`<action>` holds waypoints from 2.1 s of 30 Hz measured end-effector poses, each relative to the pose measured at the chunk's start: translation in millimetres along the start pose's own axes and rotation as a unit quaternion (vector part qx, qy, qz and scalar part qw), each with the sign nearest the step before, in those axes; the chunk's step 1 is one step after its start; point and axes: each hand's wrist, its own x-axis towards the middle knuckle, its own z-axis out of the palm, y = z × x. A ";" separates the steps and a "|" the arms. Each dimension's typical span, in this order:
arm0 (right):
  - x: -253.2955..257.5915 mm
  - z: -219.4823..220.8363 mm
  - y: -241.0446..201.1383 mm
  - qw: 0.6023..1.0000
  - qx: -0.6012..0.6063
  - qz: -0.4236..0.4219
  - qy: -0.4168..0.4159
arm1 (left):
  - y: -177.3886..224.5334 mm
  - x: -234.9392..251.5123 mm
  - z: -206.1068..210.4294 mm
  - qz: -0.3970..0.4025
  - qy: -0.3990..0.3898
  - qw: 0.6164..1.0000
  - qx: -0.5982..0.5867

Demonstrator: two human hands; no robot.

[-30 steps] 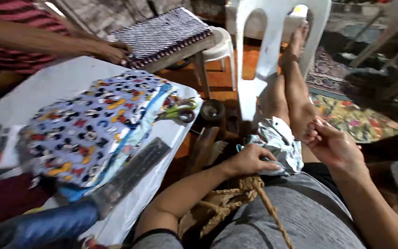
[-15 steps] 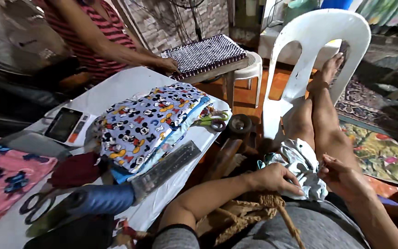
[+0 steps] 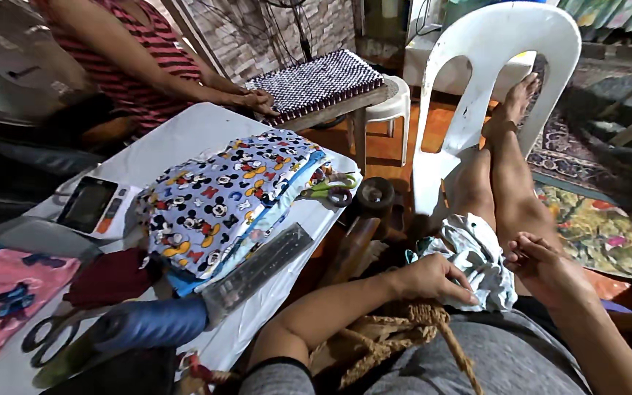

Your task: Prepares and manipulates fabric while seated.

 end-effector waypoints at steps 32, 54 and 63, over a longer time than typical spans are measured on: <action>-1.2 -21.3 -18.6 0.999 0.026 -0.029 -0.004 | -1.7 -0.2 0.6 -0.035 0.024 0.999 -0.011; 8.9 -37.7 -47.1 0.987 0.112 -0.033 0.109 | -6.3 0.0 -1.3 0.003 -0.008 1.000 -0.013; 11.0 -42.0 -50.5 0.984 0.121 -0.052 0.124 | -8.4 0.3 -1.6 0.021 -0.017 1.000 -0.006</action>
